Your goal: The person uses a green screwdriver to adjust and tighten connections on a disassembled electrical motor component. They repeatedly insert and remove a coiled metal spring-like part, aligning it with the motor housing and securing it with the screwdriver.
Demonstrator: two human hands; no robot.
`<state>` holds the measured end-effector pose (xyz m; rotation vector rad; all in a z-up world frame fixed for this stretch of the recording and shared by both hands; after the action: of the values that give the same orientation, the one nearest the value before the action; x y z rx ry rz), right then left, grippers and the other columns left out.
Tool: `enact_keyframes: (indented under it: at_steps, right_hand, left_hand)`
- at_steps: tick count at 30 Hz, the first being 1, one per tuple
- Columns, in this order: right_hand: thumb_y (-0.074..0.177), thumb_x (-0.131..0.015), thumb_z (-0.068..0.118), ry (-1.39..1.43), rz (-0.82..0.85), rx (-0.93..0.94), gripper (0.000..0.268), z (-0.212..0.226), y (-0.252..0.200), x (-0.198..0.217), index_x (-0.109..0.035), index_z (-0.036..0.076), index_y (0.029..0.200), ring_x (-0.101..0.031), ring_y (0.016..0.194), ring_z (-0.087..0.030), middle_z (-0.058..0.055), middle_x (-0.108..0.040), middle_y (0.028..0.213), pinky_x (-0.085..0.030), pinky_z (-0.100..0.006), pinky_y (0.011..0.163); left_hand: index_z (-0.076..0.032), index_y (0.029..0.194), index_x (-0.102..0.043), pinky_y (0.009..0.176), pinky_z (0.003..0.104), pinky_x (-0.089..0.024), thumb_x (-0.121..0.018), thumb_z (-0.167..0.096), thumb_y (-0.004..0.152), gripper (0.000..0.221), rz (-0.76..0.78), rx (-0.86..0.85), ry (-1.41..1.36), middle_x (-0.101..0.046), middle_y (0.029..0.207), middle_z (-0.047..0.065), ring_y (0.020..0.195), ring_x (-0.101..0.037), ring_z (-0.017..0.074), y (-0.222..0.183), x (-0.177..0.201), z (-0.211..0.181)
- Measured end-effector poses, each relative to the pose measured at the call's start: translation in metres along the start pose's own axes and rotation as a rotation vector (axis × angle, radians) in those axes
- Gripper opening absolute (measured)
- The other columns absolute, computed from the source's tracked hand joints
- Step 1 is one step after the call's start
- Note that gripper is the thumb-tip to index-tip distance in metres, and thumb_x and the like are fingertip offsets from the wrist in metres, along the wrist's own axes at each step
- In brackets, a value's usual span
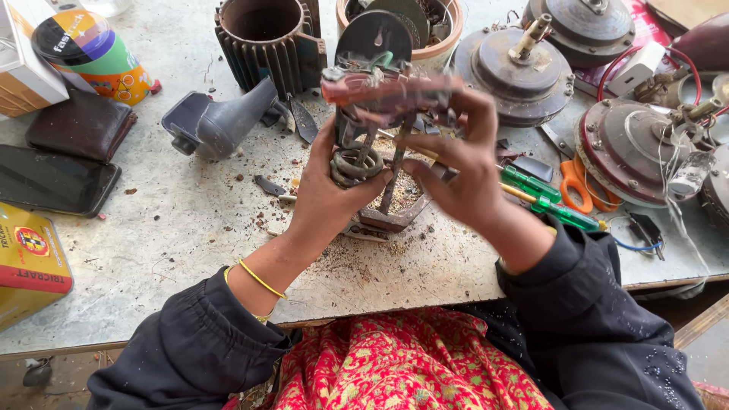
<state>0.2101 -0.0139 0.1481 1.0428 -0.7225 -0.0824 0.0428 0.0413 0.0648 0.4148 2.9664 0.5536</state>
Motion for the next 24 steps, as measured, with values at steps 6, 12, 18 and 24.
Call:
enact_keyframes:
  at_steps: [6, 12, 18, 24]
  right_hand:
    - [0.097, -0.074, 0.013, 0.635, -0.162, -0.137, 0.046, -0.011, -0.012, 0.016, -0.046, 0.007, 0.133, -0.051, 0.125, -0.019, -0.011, -0.045, 0.145, -0.044, -0.032, 0.109]
    - [0.095, -0.080, 0.011, 0.566, -0.076, -0.201, 0.065, -0.010, -0.034, 0.016, -0.041, 0.005, 0.146, -0.049, 0.128, -0.016, -0.008, -0.047, 0.141, -0.040, -0.032, 0.116]
    - [0.093, -0.078, -0.003, 0.960, -0.101, -0.357, 0.092, -0.017, -0.063, -0.015, -0.017, 0.016, 0.160, -0.056, 0.141, -0.030, -0.015, -0.042, 0.157, -0.055, -0.048, 0.114]
    - [0.089, -0.083, -0.001, 1.088, -0.154, -0.605, 0.098, -0.045, -0.072, -0.023, -0.017, 0.009, 0.161, -0.058, 0.135, -0.031, -0.017, -0.048, 0.153, -0.058, -0.047, 0.107]
  left_hand:
    - [-0.005, 0.154, -0.038, 0.112, 0.040, -0.052, -0.092, -0.018, 0.083, 0.090, -0.150, -0.551, 0.366, -0.057, 0.143, 0.017, 0.132, -0.061, 0.0279, -0.007, 0.022, -0.048]
    - [-0.004, 0.153, -0.038, 0.112, 0.043, -0.044, -0.090, -0.014, 0.086, 0.085, -0.245, -0.637, 0.651, -0.054, 0.144, 0.017, 0.129, -0.055, 0.0341, -0.013, 0.030, -0.050]
    - [-0.001, 0.158, -0.027, 0.118, 0.047, -0.040, -0.091, -0.018, 0.086, 0.098, -0.172, -0.612, 0.712, -0.047, 0.150, 0.017, 0.137, -0.046, 0.0331, -0.010, 0.015, -0.035]
    - [0.002, 0.160, -0.008, 0.120, 0.056, -0.037, -0.087, -0.020, 0.089, 0.109, 0.042, -0.619, 0.713, -0.038, 0.148, 0.027, 0.139, -0.042, 0.0437, -0.014, -0.016, -0.018]
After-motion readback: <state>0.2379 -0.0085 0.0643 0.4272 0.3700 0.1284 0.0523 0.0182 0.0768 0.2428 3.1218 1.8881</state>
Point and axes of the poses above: each hand's wrist, its own y-axis towards the middle knuckle, its own x-axis out of the back of the hand, z = x × y, the point moved 9 cm from there along y, towards the middle knuckle
